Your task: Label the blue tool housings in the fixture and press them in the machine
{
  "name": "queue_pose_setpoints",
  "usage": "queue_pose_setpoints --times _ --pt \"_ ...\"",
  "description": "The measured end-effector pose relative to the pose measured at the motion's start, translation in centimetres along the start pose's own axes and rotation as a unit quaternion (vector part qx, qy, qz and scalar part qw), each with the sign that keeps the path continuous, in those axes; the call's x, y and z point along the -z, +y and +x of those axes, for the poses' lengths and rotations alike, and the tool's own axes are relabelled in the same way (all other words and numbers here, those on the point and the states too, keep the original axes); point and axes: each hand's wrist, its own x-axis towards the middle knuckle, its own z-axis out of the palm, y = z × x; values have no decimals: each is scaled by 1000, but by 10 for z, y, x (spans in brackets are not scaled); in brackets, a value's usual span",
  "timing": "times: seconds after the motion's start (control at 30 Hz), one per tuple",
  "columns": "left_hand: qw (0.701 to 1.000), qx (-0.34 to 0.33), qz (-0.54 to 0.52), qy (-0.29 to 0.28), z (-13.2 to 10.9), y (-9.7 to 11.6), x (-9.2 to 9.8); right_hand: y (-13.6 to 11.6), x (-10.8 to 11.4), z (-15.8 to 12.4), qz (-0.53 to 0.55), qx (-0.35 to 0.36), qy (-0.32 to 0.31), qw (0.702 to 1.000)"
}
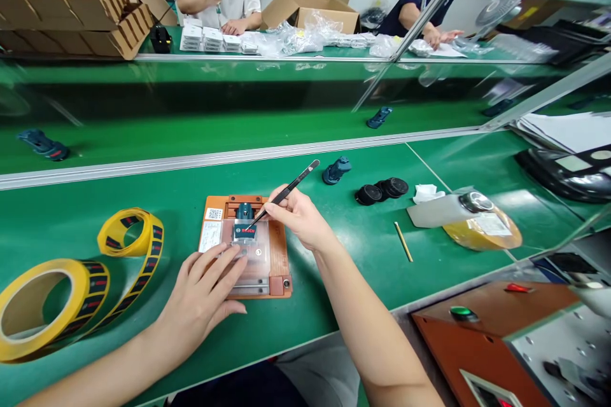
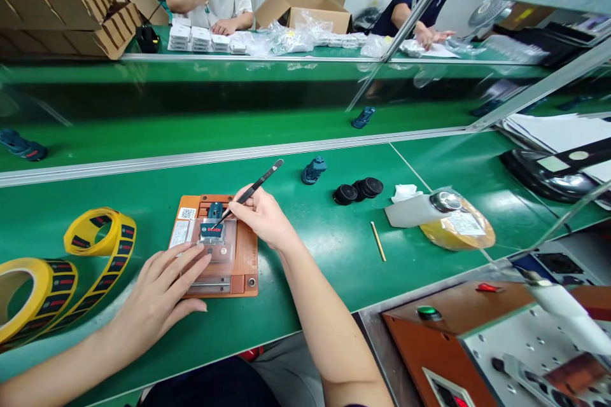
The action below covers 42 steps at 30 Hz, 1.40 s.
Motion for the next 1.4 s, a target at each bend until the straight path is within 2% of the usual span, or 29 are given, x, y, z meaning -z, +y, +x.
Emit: queue_pose_setpoints --times 0.37,0.6,0.87,0.97,1.03,1.07,1.13,1.2,1.23,1.3,1.37,1.4 --pt "1000 3 12 -3 0 0 1 3 3 -2 -29 13 -11 999" --pt "1000 0 12 -15 14 -5 7 2 5 -1 -39 16 -19 999" --pt "997 39 -30 -58 22 -5 8 0 5 1 -58 2 -23 998" --pt "996 34 -38 -79 23 -7 10 -5 7 -1 -9 10 17 1000" --pt "995 43 -61 -72 27 -12 10 -10 12 -8 0 47 92 995" --pt "993 64 -76 -60 30 -15 10 -12 16 -14 -32 67 135 988" --pt "985 123 -115 -34 38 -21 8 -13 26 -29 -177 86 201 960" --pt "975 164 -150 -10 43 -24 5 -6 36 -46 -361 90 228 900" --pt "974 161 -156 15 42 -23 5 1 41 -54 -440 91 225 865" --pt "977 107 -142 114 34 -17 5 20 53 -70 -546 97 212 804" --pt "964 3 -129 231 19 -4 10 42 66 -82 -607 98 209 761" --pt "956 -51 -132 256 10 4 13 52 73 -87 -627 92 212 743"
